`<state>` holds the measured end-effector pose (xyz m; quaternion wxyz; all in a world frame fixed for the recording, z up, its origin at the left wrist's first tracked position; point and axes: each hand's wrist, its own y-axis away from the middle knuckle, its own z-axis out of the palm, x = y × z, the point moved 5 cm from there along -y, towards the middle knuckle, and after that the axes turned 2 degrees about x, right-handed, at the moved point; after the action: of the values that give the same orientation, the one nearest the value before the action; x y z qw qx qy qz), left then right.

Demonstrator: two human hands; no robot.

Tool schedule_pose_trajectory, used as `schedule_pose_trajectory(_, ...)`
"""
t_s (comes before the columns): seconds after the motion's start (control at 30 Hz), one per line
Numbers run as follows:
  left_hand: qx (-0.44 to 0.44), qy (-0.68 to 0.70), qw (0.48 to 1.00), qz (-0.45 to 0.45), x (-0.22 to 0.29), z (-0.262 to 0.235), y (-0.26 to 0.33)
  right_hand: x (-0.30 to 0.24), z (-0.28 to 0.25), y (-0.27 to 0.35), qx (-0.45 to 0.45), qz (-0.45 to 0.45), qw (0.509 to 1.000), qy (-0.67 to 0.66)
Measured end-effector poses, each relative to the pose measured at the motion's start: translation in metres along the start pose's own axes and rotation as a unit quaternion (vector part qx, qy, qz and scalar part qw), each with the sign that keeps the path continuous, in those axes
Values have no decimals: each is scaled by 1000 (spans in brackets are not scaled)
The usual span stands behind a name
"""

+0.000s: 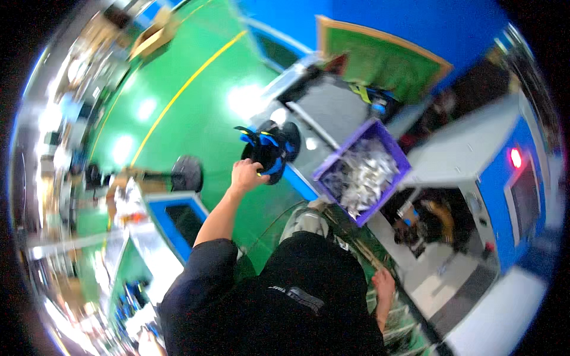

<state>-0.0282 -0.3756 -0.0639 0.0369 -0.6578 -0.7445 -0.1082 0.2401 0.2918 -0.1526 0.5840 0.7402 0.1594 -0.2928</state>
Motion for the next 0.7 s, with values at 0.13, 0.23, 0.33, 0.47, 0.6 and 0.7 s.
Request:
schedule_pose_trajectory(0.13, 11, 47, 997, -58, -86, -14, 160, -75, 44, 7, -36, -26, 977, 206)
schedule_pose_trajectory(0.23, -20, -18, 984, -176, -129, -48, 291, -91, 49, -17, -104, -73, 953, 275)
schedule_pose_trajectory(0.33, 65, -107, 933, -337, -197, -62, 444, -113, 53, -24, -94, -160, 911, 369)
schedule_pose_trajectory(0.47, 301, -246, 617, -685, -243, -99, 549, -184, 100, 18, -112, -270, 828, 479)
schedule_pose_trajectory(0.6, 251, -40, 691, -676, -279, -67, 422, -277, 132, 57, -95, -443, 779, 433)
schedule_pose_trajectory(0.7, 249, 20, 888, -386, -196, -2, 231, -376, 137, 128, 162, -643, 658, 355)
